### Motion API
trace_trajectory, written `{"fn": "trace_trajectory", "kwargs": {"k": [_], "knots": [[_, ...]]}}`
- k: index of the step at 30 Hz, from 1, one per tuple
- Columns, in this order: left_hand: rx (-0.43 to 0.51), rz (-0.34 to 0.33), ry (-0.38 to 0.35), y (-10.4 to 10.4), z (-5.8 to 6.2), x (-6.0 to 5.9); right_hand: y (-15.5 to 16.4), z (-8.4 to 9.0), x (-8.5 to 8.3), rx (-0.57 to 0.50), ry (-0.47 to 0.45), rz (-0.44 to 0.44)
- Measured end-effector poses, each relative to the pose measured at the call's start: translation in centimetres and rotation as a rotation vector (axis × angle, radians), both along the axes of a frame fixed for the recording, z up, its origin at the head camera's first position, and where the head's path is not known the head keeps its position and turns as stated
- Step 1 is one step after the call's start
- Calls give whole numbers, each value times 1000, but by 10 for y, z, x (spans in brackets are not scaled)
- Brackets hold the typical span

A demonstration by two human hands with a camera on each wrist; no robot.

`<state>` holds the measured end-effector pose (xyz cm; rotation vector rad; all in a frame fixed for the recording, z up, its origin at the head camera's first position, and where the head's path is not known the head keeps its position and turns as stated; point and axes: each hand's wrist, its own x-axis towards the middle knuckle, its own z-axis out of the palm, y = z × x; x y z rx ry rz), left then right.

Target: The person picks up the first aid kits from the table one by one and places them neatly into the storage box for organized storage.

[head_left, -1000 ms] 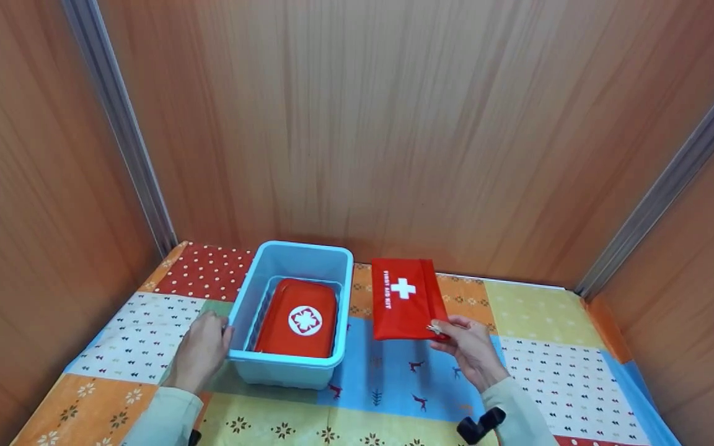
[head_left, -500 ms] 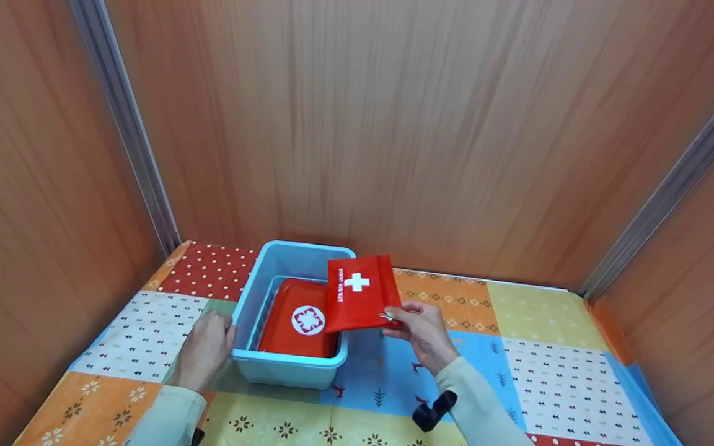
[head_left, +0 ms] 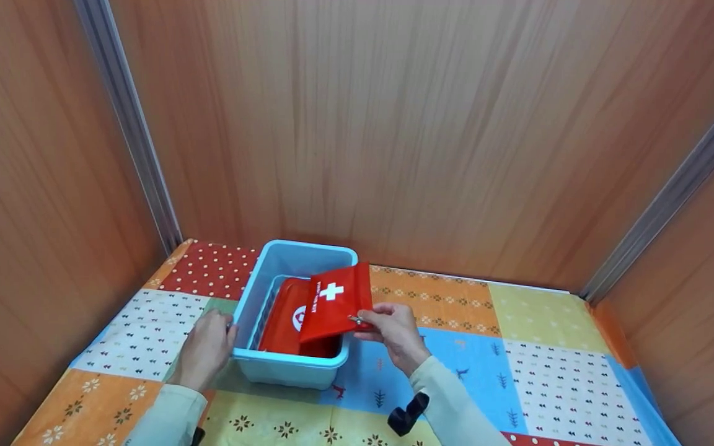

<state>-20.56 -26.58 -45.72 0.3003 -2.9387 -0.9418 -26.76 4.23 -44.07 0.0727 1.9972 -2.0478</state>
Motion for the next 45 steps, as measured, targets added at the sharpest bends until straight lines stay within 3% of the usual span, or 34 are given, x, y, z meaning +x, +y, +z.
{"fn": "trace_trajectory", "kwargs": {"k": [5,15,26,34,45], "knots": [[-1,9,-22,0,-2,1,-15,-1,4,-7,7,46],[-42,-12,36,0,-3,2,-34,-1,12,-2,48,82],[-16,-9,7,-1,0,0,-36,-8,19,118,89,138],[-8,5,15,0,0,0,-38,-8,22,172,99,130],[-26,10,41,1,-2,0,-41,-9,21,164,132,68]]}}
